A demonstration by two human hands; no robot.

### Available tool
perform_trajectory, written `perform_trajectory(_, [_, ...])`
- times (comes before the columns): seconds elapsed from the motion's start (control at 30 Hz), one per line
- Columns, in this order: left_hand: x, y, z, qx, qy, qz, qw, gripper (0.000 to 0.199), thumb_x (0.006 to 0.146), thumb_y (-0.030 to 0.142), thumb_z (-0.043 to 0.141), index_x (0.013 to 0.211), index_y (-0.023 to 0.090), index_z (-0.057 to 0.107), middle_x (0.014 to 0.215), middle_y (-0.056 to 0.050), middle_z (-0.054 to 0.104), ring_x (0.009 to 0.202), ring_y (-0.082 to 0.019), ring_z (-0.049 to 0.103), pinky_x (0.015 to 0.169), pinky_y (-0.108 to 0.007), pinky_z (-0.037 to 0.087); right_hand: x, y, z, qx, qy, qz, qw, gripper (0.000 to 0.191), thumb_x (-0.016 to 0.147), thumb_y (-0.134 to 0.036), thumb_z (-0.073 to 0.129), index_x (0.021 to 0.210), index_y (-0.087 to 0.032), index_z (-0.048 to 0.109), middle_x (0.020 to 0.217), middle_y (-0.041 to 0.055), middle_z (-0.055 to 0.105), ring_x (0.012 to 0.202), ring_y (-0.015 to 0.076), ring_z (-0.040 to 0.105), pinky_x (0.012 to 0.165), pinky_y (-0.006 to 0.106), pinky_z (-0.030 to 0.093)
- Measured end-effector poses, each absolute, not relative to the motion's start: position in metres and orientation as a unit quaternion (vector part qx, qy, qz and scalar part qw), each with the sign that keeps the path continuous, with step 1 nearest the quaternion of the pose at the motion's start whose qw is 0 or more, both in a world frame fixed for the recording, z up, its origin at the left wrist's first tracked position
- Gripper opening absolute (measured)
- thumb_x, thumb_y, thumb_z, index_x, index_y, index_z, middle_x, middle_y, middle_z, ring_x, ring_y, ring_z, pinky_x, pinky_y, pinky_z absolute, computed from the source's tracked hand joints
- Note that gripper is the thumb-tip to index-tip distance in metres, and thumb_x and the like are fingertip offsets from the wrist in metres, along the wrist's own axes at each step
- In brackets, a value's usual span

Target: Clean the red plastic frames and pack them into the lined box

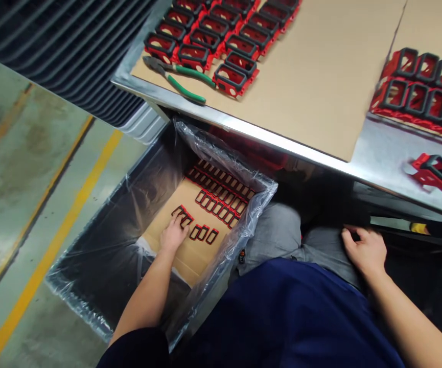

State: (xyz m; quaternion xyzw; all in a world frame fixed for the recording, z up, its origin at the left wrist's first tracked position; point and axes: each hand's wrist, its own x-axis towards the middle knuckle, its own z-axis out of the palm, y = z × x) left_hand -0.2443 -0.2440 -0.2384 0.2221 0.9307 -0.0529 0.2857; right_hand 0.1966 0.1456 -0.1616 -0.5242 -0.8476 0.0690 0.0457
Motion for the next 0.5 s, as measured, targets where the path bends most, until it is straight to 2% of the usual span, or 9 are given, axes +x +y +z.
perform_trajectory(0.1, [-0.258,-0.232,-0.243,0.193,0.943,-0.041,0.268,0.054,0.092,0.036,0.051,0.144,0.022,0.049,0.162,-0.011,0.032,0.107,-0.032,0.067,0.095,-0.048,0.054,0.196,0.147,-0.166,-0.526,-0.846,0.064,0.054,0.026,0.075,-0.048,0.053,0.067,-0.027,0.066,0.067,0.0117,0.065,0.070,0.0314,0.061,0.066,0.043,0.046])
perform_trajectory(0.3, [-0.299,-0.183,-0.257,0.197,0.947,0.037,0.250,0.049,0.092,0.031,0.059,0.139,0.020,0.053,0.158,-0.013,0.039,0.126,-0.030,0.056,0.105,-0.050,0.047,0.195,0.148,-0.175,-0.539,-0.839,0.054,0.042,0.033,0.075,-0.049,0.050,0.071,-0.022,0.070,0.072,0.0122,0.070,0.074,0.0304,0.063,0.072,0.041,0.048])
perform_trajectory(0.5, [-0.301,-0.156,-0.269,0.181,0.945,0.144,0.231,0.046,0.092,0.034,0.064,0.136,0.021,0.055,0.152,-0.013,0.044,0.131,-0.030,0.051,0.110,-0.054,0.042,0.200,0.145,-0.184,-0.554,-0.830,0.039,0.051,0.038,0.076,-0.048,0.049,0.075,-0.019,0.073,0.074,0.0118,0.069,0.075,0.0292,0.062,0.075,0.041,0.048])
